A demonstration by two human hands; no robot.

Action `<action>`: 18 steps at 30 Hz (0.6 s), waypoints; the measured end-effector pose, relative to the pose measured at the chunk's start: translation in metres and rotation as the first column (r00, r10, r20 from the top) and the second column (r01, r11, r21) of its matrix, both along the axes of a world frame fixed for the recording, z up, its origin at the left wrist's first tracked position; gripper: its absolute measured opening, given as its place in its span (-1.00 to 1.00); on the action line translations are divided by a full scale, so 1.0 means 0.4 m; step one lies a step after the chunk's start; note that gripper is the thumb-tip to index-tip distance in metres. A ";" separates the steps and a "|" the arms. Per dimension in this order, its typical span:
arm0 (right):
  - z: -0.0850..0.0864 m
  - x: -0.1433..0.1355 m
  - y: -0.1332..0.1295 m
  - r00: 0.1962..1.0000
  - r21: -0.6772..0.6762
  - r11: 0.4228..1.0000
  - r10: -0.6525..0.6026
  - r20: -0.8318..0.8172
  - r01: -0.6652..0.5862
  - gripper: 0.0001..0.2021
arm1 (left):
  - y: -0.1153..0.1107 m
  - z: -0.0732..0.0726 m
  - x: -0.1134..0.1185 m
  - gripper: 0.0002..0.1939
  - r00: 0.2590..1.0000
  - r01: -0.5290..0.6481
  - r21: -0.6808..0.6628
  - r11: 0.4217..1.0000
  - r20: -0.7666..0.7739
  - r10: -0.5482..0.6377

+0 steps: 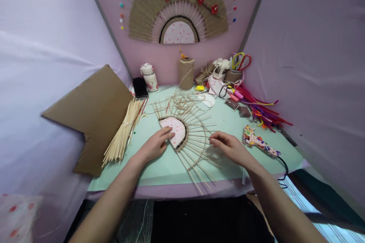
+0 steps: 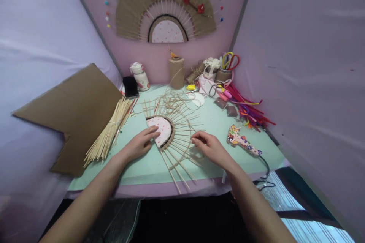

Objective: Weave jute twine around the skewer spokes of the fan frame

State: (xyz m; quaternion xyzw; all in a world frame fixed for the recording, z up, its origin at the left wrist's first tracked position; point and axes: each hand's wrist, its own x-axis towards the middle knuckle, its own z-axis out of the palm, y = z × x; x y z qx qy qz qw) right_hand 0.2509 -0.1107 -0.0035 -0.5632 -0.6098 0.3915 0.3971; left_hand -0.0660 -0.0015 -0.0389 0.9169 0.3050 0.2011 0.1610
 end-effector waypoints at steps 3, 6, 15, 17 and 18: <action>-0.016 -0.003 -0.001 1.000 0.014 1.000 -0.012 -0.027 0.012 -0.72 | -0.004 -0.015 0.006 -0.56 0.994 -0.054 0.005 0.999 0.099 0.053; -0.021 0.008 0.002 0.995 0.067 0.992 -0.103 -0.012 0.104 -0.72 | -0.017 -0.012 0.014 -0.56 0.974 -0.181 0.012 0.983 0.143 0.178; -0.006 -0.081 0.117 0.858 0.059 0.941 0.277 0.433 -0.334 -0.39 | -0.033 0.046 0.120 -0.40 0.618 -0.295 -0.771 0.564 0.296 0.728; -0.005 -0.117 0.143 0.769 -0.039 0.915 0.360 0.529 -0.402 -0.23 | -0.034 0.062 0.148 -0.40 0.491 -0.121 -0.896 0.428 0.320 0.810; -0.003 -0.128 0.152 0.743 -0.073 0.910 0.379 0.552 -0.409 -0.20 | -0.034 0.068 0.160 -0.36 0.437 -0.044 -0.926 0.376 0.320 0.841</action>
